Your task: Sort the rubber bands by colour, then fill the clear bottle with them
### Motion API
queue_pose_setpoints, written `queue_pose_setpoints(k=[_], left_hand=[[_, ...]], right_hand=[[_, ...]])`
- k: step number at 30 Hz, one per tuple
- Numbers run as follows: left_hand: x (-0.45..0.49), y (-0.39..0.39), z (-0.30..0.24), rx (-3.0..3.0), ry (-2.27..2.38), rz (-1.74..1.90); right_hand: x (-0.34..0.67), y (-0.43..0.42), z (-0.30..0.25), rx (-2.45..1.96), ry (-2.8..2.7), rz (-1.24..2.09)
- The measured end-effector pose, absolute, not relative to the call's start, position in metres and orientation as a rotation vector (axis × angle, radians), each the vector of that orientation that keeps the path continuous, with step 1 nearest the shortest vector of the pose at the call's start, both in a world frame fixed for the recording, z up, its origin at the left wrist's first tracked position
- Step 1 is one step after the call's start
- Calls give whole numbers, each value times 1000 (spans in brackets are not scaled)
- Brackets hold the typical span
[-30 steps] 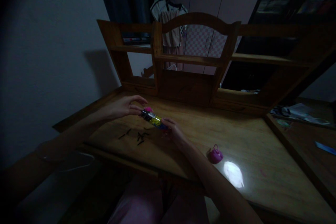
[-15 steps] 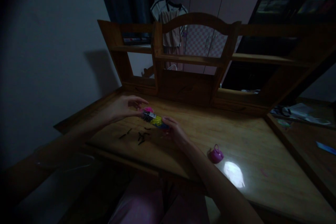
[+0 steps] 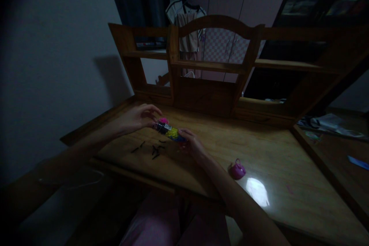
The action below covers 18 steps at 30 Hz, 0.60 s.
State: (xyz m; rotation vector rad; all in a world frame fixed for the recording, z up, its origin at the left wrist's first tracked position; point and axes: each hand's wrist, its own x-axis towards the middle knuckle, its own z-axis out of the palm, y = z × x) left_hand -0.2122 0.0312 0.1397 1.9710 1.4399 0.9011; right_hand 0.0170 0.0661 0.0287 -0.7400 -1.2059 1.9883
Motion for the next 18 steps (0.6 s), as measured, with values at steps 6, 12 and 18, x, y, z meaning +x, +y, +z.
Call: queue_pose_setpoints(k=[6, 12, 18], left_hand=[[-214, 35, 139, 2192, 1613, 821], [-213, 42, 123, 2326, 1694, 777], [-215, 46, 92, 2247, 1493, 711]], right_hand=[[18, 63, 32, -762, -1243, 1947], [19, 58, 35, -730, -1326, 1944], [19, 53, 36, -725, -1364, 1968]])
